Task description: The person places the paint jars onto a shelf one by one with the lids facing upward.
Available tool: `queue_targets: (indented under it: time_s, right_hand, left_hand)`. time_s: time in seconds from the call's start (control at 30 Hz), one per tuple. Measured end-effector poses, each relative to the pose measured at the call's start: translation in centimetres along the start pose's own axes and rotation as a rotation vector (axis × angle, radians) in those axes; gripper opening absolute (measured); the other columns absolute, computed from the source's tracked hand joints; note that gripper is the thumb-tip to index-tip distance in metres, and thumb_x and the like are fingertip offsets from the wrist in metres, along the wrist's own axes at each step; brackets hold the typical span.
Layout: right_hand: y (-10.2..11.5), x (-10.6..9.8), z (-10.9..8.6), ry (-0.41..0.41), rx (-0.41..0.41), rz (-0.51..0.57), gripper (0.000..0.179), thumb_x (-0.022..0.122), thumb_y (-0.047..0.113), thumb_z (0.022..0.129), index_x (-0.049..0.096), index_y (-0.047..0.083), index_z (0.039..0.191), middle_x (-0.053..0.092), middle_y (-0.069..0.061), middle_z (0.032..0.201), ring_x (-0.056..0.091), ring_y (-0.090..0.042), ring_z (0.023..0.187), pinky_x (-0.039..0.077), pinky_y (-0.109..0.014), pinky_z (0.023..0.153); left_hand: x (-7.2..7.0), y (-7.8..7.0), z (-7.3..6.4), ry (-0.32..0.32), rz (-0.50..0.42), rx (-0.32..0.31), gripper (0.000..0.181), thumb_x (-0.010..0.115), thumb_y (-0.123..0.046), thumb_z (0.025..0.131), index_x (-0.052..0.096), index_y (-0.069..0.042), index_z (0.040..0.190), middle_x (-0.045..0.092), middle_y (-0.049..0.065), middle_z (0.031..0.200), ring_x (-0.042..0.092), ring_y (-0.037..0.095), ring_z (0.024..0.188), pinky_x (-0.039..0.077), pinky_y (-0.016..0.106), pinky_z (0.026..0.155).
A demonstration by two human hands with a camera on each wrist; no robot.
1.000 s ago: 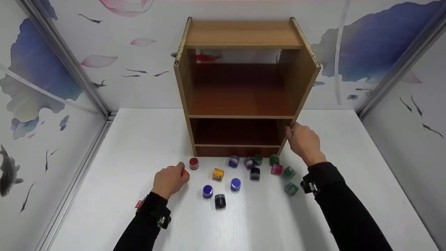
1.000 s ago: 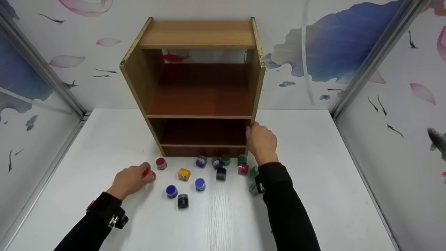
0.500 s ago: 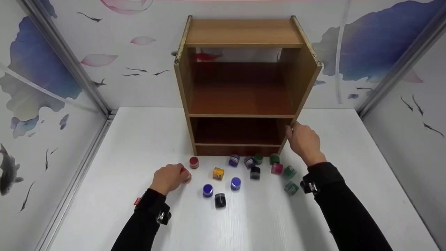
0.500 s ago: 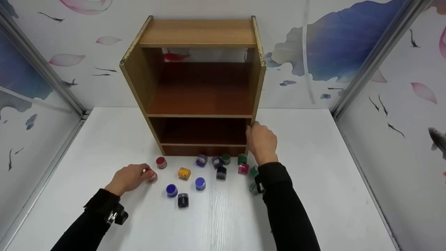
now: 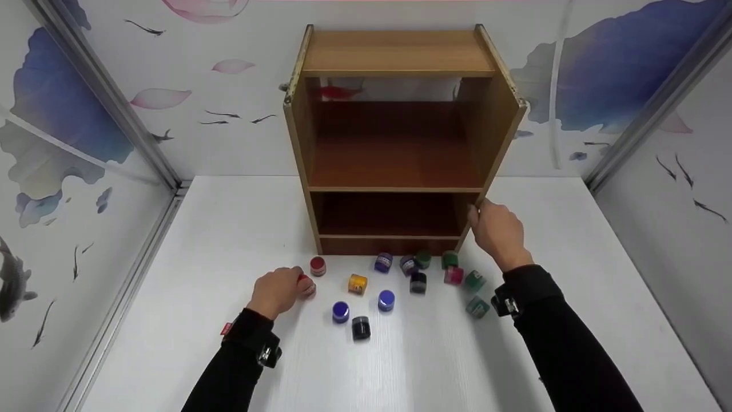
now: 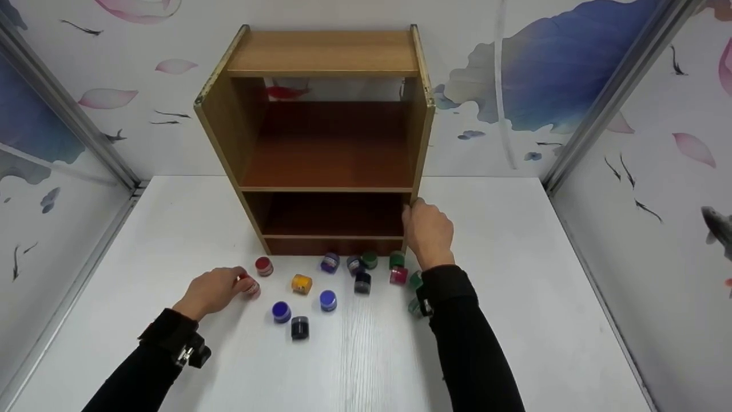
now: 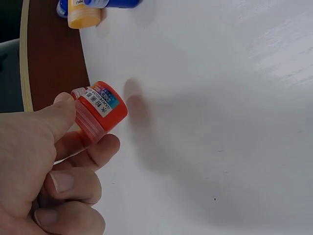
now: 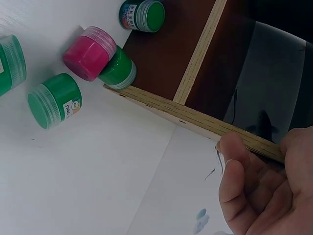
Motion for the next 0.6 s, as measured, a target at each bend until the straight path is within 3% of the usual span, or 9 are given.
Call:
queue_targets:
  time_s: [0.27, 0.6]
  right_hand:
    - [0.0, 0.1, 0.1, 0.003, 0.008, 0.003, 0.044, 0.037, 0.029, 0.103, 0.061, -0.008, 0.104, 0.067, -0.027, 0.088, 0.067, -0.043, 0.081, 0.051, -0.054, 0.065]
    - [0.2, -0.1, -0.1, -0.027, 0.005, -0.007, 0.041, 0.039, 0.028, 0.102, 0.060, -0.006, 0.092, 0.066, -0.027, 0.082, 0.066, -0.045, 0.077, 0.050, -0.055, 0.061]
  left_hand:
    - [-0.5, -0.5, -0.1, -0.010, 0.021, 0.023, 0.026, 0.056, -0.034, 0.098, 0.064, -0.009, 0.097, 0.067, 0.010, 0.087, 0.064, 0.028, 0.080, 0.053, 0.046, 0.070]
    - [-1.4, -1.0, -0.2, -0.033, 0.029, 0.045, 0.024, 0.057, -0.033, 0.098, 0.068, -0.011, 0.093, 0.067, 0.009, 0.086, 0.066, 0.029, 0.082, 0.054, 0.047, 0.071]
Point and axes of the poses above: each hand's wrist, its own z-axis towards the middle knuckle, its own x-axis out of the palm, y = z × x, the point moved 4 cm from there along z, towards the middle knuckle
